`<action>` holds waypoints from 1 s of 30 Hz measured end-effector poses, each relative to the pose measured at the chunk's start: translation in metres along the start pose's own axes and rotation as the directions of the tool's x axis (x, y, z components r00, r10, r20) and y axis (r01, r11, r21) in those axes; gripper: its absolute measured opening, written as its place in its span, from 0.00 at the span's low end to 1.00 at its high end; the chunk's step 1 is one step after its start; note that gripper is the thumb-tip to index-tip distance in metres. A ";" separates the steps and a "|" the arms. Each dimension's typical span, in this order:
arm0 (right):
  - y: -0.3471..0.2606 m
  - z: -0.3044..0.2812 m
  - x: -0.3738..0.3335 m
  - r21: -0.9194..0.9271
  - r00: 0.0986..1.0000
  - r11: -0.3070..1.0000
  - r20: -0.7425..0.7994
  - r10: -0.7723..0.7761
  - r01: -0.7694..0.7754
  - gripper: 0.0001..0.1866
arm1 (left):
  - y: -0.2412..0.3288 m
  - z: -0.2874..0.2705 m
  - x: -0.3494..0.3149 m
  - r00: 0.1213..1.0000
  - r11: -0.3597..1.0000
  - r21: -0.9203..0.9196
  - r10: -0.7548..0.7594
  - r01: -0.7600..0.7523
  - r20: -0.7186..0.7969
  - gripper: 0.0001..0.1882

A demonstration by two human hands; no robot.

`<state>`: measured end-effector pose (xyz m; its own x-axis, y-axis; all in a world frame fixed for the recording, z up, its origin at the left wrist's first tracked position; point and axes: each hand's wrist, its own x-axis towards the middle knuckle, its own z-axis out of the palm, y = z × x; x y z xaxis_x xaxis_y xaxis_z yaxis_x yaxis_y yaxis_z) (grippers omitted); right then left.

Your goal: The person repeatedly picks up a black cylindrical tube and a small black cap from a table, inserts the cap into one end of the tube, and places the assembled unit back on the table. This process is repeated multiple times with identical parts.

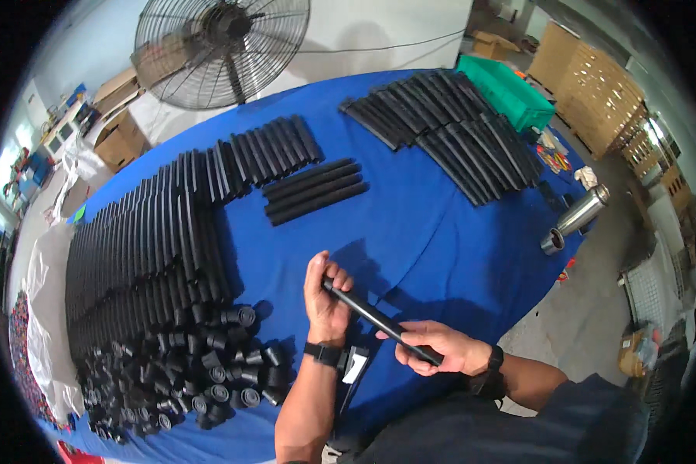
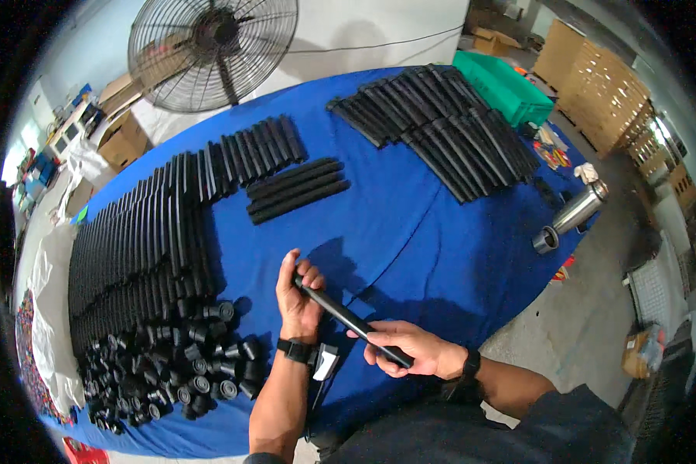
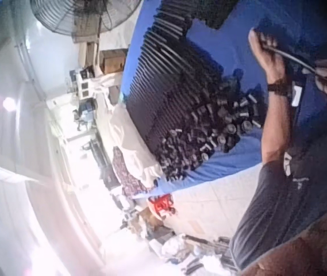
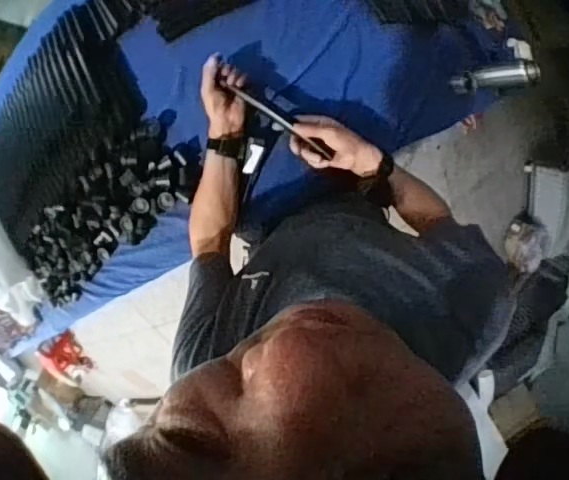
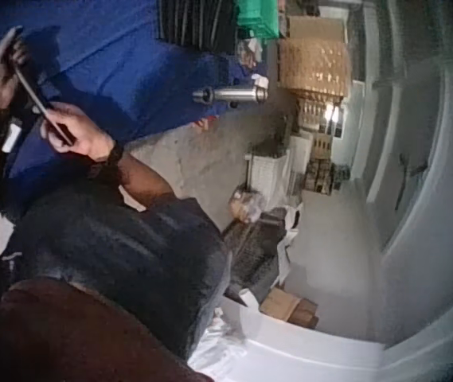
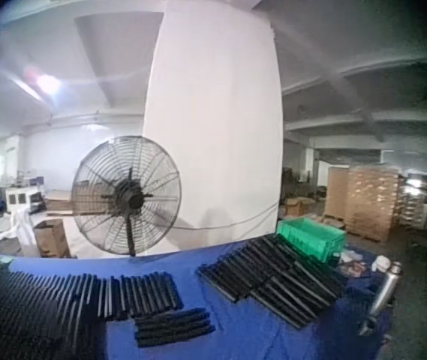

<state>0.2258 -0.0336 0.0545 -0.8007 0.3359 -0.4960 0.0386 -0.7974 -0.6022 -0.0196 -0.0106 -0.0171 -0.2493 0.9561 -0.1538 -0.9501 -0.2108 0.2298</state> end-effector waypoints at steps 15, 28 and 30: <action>0.014 0.010 0.012 -0.031 0.997 0.999 -0.080 -0.011 0.008 0.26 | -0.004 0.010 -0.005 0.990 0.988 0.122 0.108 -0.096 -0.094 0.07; 0.011 -0.006 0.012 0.038 1.000 0.999 -0.014 0.018 -0.017 0.27 | -0.006 0.015 -0.004 0.999 0.988 0.149 0.040 -0.040 0.004 0.11; 0.013 -0.002 0.015 -0.237 0.985 0.970 -0.149 -0.086 0.048 0.26 | -0.006 0.015 -0.003 0.993 0.989 0.123 0.095 -0.085 -0.077 0.12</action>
<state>0.2152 -0.0378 0.0377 -0.7027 0.4740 -0.5306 0.1402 -0.6389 -0.7564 -0.0103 -0.0095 -0.0035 -0.3518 0.9133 -0.2051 -0.8953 -0.2643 0.3585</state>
